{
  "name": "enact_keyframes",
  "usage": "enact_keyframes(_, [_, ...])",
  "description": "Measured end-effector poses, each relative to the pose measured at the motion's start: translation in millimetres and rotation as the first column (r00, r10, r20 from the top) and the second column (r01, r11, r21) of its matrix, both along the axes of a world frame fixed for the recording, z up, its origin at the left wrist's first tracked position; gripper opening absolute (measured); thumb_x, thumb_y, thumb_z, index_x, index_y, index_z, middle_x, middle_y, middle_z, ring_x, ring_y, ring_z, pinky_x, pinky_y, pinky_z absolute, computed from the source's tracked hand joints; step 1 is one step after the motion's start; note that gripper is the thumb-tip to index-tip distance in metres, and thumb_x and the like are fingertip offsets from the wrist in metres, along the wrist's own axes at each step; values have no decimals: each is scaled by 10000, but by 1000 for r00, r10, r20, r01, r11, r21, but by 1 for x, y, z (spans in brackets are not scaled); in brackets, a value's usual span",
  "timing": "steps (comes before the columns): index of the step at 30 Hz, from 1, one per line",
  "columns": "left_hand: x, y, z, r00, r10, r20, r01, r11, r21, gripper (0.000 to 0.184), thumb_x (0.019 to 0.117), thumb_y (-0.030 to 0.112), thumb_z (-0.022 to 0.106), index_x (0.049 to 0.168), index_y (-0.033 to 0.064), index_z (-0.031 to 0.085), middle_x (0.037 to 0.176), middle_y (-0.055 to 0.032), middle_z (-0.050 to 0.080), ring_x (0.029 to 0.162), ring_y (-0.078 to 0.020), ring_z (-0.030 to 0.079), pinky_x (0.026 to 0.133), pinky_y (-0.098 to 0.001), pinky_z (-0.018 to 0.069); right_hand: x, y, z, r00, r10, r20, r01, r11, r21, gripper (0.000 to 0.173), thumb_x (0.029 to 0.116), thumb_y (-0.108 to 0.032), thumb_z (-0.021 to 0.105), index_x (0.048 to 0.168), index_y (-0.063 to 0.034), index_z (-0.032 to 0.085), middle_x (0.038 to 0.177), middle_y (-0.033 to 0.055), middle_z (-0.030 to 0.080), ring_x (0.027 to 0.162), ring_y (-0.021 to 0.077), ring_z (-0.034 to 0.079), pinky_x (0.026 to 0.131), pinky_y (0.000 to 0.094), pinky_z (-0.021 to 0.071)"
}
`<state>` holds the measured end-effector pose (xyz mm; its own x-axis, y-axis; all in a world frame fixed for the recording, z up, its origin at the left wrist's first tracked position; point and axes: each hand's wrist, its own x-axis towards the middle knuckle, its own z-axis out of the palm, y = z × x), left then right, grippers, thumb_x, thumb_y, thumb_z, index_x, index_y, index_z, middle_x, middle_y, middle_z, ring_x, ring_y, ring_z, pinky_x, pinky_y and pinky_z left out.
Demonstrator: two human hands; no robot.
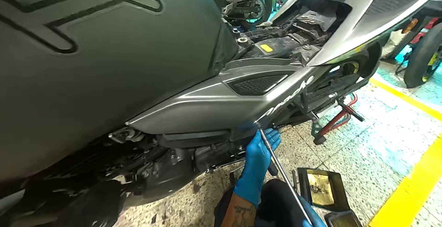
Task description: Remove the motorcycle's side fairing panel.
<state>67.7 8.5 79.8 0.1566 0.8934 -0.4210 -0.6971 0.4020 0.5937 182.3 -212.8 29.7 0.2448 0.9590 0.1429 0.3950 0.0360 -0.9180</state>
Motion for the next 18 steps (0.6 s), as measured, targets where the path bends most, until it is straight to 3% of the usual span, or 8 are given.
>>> enact_keyframes(2, [3, -18, -5, 996, -92, -13, 92, 996, 0, 549, 1140, 327, 179, 1291, -68, 530, 1109, -219, 689, 997, -301, 716, 909, -427, 583, -2, 3, 6, 806, -98, 583, 44, 993, 106, 390, 1067, -239, 476, 1336, -23, 661, 879, 158, 723, 789, 286, 668, 796, 454, 505])
enact_keyframes(4, [11, -50, 1, 976, -205, -74, 203, 979, -26, 598, 1133, 378, 140, 1199, -48, 555, 909, -131, 697, 808, -220, 718, 747, -355, 608, -6, 6, 11, 780, -134, 612, 77, 990, 119, 369, 1051, -233, 509, 1319, -45, 679, 818, 118, 711, 738, 282, 637, 785, 453, 482])
enact_keyframes(6, [22, -80, -1, 974, -225, -24, 223, 973, -62, 621, 1127, 419, 148, 1043, 11, 609, 630, -6, 553, 509, -108, 536, 482, -242, 478, -11, 5, 17, 992, -83, 95, 85, 996, -20, 369, 1065, -137, 490, 1360, 53, 604, 978, 99, 741, 838, 170, 685, 818, 334, 555])
enact_keyframes(8, [27, -88, -5, 981, -167, 97, 175, 981, -84, 507, 1130, 406, 221, 959, 56, 545, 543, 52, 422, 390, -44, 403, 371, -180, 385, -11, 7, 24, 728, -129, -674, -5, 981, -194, 430, 1102, -142, 340, 1466, 78, 400, 927, 87, 683, 768, 162, 671, 727, 347, 599])
enact_keyframes(9, [28, -87, -2, 987, -129, 100, 140, 984, -106, 448, 1133, 371, 257, 921, 72, 516, 530, 60, 396, 369, -33, 377, 350, -169, 366, -8, 5, 25, 595, -211, -775, 18, 968, -250, 418, 1112, -215, 339, 1455, 21, 379, 946, 93, 693, 777, 175, 695, 728, 372, 618])
enact_keyframes(12, [33, -86, 15, 994, -94, -59, 84, 985, -153, 400, 1133, 284, 289, 853, 80, 488, 510, 59, 365, 360, -34, 338, 350, -164, 323, 15, -7, 4, 912, -374, -166, 387, 920, 54, 599, 1059, -219, 471, 1475, 181, 311, 1113, 109, 621, 949, 56, 615, 857, 194, 532])
enact_keyframes(13, [37, -85, 20, 991, -91, -99, 73, 981, -178, 403, 1128, 274, 292, 828, 83, 481, 492, 63, 344, 352, -32, 319, 346, -160, 300, 25, -14, -7, 885, -448, 126, 426, 889, 169, 531, 1046, -229, 476, 1395, 172, 479, 1094, 175, 675, 958, 136, 651, 890, 269, 538])
enact_keyframes(18, [45, -79, 16, 974, -117, -196, 110, 993, -43, 454, 1122, 244, 274, 718, 134, 448, 445, 76, 326, 337, -17, 317, 347, -159, 290, -8, -57, -18, 799, -91, 594, -68, 968, 240, 160, 957, -61, 588, 949, -36, 746, 971, 111, 779, 837, 258, 761, 776, 407, 618])
